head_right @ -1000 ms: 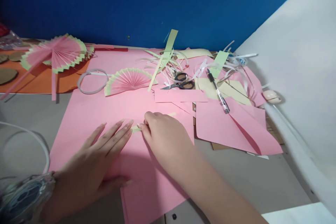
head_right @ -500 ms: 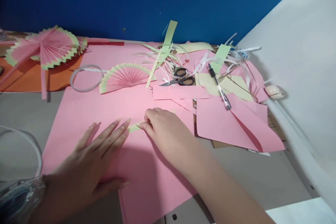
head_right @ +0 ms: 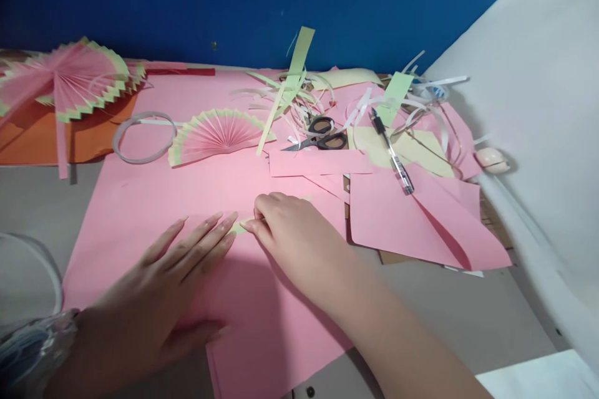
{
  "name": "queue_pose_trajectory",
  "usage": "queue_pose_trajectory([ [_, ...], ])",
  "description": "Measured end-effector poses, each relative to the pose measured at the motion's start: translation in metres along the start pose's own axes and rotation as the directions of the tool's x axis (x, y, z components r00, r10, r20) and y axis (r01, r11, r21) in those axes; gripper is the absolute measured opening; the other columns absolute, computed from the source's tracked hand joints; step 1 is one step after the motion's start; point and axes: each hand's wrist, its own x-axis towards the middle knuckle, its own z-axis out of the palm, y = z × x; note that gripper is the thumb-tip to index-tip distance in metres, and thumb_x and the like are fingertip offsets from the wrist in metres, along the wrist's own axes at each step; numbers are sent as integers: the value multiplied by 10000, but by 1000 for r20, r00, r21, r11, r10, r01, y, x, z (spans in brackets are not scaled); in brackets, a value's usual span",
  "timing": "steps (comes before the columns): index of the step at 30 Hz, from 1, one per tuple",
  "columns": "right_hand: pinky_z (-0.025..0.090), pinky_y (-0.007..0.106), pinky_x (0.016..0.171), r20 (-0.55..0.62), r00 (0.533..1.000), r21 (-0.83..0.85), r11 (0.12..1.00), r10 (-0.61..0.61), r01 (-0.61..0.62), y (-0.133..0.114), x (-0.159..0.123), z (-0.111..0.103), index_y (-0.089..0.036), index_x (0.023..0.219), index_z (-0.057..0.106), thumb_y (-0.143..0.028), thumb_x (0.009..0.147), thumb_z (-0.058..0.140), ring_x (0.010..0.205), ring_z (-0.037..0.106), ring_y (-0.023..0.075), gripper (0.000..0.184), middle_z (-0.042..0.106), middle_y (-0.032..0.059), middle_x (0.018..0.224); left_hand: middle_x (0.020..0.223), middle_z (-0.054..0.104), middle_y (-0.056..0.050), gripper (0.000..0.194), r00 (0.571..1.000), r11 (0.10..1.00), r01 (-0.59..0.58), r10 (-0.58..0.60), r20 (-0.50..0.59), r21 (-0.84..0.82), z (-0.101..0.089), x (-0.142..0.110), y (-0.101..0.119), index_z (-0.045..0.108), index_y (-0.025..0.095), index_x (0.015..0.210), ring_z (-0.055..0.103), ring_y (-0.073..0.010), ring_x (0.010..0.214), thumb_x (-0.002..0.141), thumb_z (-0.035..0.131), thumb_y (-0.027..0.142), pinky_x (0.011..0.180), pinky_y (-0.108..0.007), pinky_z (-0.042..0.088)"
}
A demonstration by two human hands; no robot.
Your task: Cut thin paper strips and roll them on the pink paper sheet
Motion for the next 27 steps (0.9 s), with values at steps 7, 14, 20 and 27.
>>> queue_pose_trajectory([
  [7, 293, 243, 550, 39, 999, 78, 996, 33, -36, 4, -4, -4, -204, 710, 455, -260, 917, 438, 632, 469, 100, 216, 544, -59, 732, 1519, 216, -115, 754, 1000, 1000, 12, -11, 10, -14, 0, 1, 0, 304, 121, 1423, 194, -272, 1393, 844, 401, 596, 1122, -434, 98],
  [14, 288, 249, 540, 46, 998, 73, 996, 51, -54, 2, -4, -1, -203, 704, 445, -230, 901, 421, 623, 463, 106, 200, 544, -44, 729, 1515, 224, -128, 761, 1000, 1000, 15, -15, 16, -18, -1, 0, 1, 309, 99, 1417, 200, -274, 1390, 840, 414, 583, 1123, -438, 94],
  [20, 270, 254, 527, 53, 997, 66, 996, 61, -64, 2, -3, -2, -204, 697, 440, -218, 871, 444, 613, 454, 110, 174, 541, -43, 705, 1514, 221, -135, 782, 1000, 1000, -4, 4, 7, -24, -2, 0, 0, 315, 85, 1412, 198, -290, 1389, 836, 413, 605, 1118, -453, 96],
  [27, 252, 257, 508, 59, 996, 50, 997, 61, -64, 3, -4, -2, -209, 696, 429, -225, 863, 439, 596, 439, 105, 168, 524, -57, 671, 1533, 164, -94, 803, 999, 999, 21, -20, 38, -28, 0, 5, -2, 268, 106, 1432, 156, -285, 1400, 832, 403, 622, 1122, -470, 66],
])
